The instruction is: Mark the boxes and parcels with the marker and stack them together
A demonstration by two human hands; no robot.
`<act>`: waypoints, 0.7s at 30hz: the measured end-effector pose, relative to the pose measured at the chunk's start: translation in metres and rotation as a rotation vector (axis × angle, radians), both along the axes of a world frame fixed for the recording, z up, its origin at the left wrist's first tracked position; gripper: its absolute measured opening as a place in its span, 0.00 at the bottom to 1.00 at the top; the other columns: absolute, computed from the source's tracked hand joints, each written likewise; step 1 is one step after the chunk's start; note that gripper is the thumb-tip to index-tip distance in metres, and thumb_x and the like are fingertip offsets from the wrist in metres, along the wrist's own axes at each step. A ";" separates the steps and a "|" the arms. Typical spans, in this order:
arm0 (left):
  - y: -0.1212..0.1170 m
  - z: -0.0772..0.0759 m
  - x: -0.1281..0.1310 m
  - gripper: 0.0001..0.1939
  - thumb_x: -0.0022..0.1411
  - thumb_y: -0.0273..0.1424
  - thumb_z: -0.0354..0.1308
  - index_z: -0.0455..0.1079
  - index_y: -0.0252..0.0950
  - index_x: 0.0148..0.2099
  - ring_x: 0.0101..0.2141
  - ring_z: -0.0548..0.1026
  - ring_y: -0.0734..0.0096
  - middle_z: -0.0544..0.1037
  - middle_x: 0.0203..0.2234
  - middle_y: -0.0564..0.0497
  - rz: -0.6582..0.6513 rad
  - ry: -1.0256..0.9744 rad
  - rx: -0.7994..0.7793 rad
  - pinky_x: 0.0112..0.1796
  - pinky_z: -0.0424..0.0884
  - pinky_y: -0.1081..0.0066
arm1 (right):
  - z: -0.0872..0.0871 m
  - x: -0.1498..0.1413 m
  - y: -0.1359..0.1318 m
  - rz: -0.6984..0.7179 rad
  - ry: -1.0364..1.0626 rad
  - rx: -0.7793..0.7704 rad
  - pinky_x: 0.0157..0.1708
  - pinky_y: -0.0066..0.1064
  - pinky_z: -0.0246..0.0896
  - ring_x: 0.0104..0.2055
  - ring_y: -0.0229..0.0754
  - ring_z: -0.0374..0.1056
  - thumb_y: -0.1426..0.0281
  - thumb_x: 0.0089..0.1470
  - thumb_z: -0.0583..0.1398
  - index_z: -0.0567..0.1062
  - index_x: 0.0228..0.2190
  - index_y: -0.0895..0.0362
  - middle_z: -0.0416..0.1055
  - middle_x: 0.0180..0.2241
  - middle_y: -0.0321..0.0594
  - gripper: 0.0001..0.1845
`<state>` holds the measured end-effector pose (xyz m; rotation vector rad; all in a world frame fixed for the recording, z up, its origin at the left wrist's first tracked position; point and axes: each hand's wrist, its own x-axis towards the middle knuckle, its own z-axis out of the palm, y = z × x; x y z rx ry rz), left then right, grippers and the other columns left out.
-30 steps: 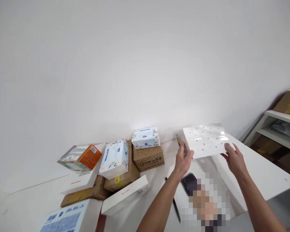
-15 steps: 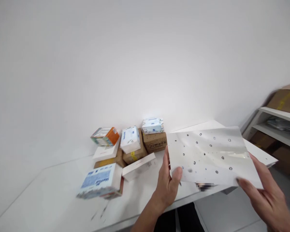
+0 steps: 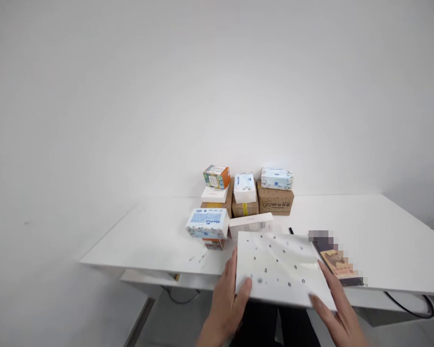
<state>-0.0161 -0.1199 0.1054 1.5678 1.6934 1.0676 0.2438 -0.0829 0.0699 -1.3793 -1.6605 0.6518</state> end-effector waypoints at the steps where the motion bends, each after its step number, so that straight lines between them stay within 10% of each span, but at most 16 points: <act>1: 0.003 -0.003 -0.004 0.32 0.67 0.41 0.45 0.42 0.42 0.69 0.63 0.55 0.52 0.55 0.66 0.46 0.004 -0.007 0.005 0.60 0.56 0.52 | -0.002 -0.004 0.006 0.023 -0.010 -0.004 0.34 0.39 0.75 0.59 0.58 0.62 0.56 0.56 0.56 0.55 0.62 0.37 0.59 0.62 0.37 0.34; 9: 0.017 -0.006 -0.013 0.35 0.65 0.40 0.49 0.41 0.42 0.69 0.62 0.58 0.55 0.57 0.65 0.45 0.025 0.035 0.023 0.60 0.57 0.55 | -0.005 -0.004 0.035 0.095 -0.104 -0.071 0.39 0.36 0.73 0.60 0.58 0.59 0.54 0.55 0.56 0.55 0.63 0.42 0.58 0.62 0.41 0.36; 16: 0.023 -0.002 -0.010 0.33 0.64 0.41 0.51 0.49 0.40 0.67 0.61 0.59 0.56 0.61 0.62 0.43 0.087 0.057 0.100 0.60 0.58 0.56 | -0.001 -0.007 0.045 0.062 -0.118 -0.102 0.23 0.29 0.70 0.60 0.60 0.58 0.51 0.53 0.55 0.56 0.62 0.42 0.57 0.62 0.42 0.36; 21: 0.023 -0.015 -0.006 0.31 0.62 0.42 0.52 0.56 0.35 0.64 0.59 0.62 0.53 0.64 0.59 0.39 0.174 0.105 0.169 0.59 0.60 0.54 | -0.006 0.000 0.047 0.108 -0.170 0.031 0.32 0.49 0.72 0.57 0.66 0.60 0.49 0.51 0.55 0.55 0.62 0.36 0.62 0.57 0.42 0.38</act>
